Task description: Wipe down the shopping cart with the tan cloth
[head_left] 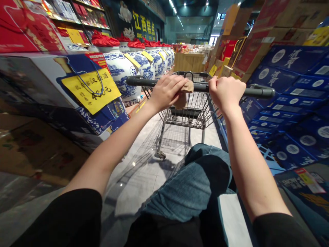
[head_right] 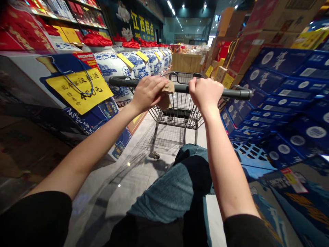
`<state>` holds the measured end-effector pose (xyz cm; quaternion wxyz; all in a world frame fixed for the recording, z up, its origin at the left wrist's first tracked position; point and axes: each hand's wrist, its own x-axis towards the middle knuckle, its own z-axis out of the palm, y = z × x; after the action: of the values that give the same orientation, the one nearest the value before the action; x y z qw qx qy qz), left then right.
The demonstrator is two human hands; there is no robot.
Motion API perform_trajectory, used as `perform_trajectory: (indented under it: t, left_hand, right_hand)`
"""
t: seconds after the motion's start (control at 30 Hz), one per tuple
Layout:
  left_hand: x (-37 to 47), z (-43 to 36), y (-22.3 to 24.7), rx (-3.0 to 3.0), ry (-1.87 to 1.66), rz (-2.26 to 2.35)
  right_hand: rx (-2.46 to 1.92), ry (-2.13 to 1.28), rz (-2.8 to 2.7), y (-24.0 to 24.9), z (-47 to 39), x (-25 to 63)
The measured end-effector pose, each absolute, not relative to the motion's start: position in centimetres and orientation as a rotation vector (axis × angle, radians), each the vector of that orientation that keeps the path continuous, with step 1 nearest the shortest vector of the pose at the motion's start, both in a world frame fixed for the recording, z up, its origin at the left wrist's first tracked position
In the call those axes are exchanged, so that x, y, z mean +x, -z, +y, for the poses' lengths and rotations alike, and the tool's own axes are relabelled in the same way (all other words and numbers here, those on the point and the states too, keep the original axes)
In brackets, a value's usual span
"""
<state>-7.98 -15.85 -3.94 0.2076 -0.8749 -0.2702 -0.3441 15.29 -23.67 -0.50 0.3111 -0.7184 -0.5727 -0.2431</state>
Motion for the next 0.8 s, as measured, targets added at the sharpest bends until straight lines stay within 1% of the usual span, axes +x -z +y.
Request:
perform_trajectory:
  t: [0.07,0.13,0.23,0.3,0.37,0.5,0.67,0.8]
  left_hand:
    - [-11.7,-14.9,3.8,-2.393,0.962,-0.810]
    - [-15.6,-13.9,3.9,-2.308,0.990,-0.964]
    - [-18.3,-13.3,4.3,-2.113,1.102,-1.235]
    - [-17.6,-13.7,4.6,-2.020,1.195,-1.312]
    - [-16.1,-14.4,4.8,-2.063,1.201,-1.258]
    - [-15.8,-15.1,4.2,-2.307,0.998,-1.060]
    - [-18.5,-13.7,3.7,-2.188,1.036,-1.168]
    - [-15.9,-13.5,3.9,-2.136,1.063,-1.260]
  right_hand:
    - [-1.910,0.635,-1.507,0.4,-23.8,15.5]
    - [-1.904,0.632,-1.496,0.4,-23.8,15.4]
    - [-1.870,0.614,-1.510,0.5,-23.9,14.9]
    - [-1.852,0.603,-1.525,0.6,-23.9,14.5]
    - [-1.833,0.604,-1.527,0.6,-23.9,14.2]
    - [-1.830,0.593,-1.534,0.5,-24.0,14.4]
    - [-1.888,0.535,-1.537,0.3,-24.2,14.7]
    - [-1.888,0.538,-1.525,0.3,-24.2,14.9]
